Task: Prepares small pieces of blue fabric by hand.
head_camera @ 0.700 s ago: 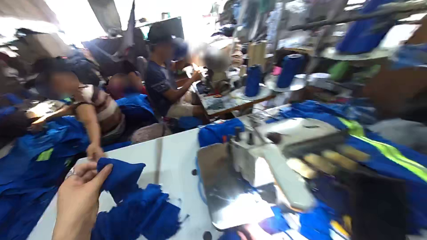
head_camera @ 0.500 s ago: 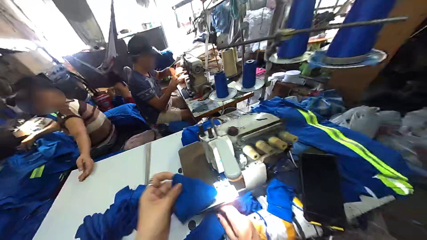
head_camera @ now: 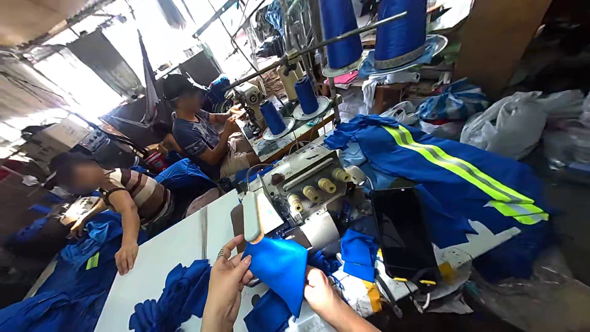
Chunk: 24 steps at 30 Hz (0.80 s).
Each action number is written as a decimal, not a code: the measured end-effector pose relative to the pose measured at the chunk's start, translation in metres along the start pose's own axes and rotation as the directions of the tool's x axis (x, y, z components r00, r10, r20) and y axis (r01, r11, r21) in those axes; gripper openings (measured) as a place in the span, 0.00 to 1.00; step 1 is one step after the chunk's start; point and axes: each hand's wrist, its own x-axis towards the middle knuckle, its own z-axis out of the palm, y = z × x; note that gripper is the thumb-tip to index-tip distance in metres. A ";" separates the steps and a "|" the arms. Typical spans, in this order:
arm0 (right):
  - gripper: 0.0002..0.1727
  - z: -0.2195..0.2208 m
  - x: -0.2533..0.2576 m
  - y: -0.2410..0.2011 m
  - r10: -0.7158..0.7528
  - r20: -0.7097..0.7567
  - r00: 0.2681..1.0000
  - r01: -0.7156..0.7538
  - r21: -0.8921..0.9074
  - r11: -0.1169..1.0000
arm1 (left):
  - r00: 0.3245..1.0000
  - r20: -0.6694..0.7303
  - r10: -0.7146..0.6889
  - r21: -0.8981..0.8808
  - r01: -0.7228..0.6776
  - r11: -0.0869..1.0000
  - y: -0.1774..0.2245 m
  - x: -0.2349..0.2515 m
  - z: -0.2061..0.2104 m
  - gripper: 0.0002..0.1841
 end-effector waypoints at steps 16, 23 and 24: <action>0.15 -0.039 -0.031 -0.034 0.412 0.336 0.847 -0.431 -0.021 0.902 | 0.946 -0.222 0.236 0.174 -0.200 0.964 -0.060 -0.097 -0.038 0.19; 0.19 -0.025 -0.036 -0.035 0.492 0.261 0.831 -0.342 -0.457 0.821 | 0.915 -0.404 0.010 0.114 0.039 0.993 -0.105 -0.112 -0.064 0.18; 0.20 -0.024 -0.035 -0.036 0.500 0.256 0.828 -0.343 -0.474 0.811 | 0.919 -0.394 0.001 0.106 0.044 0.993 -0.109 -0.112 -0.065 0.18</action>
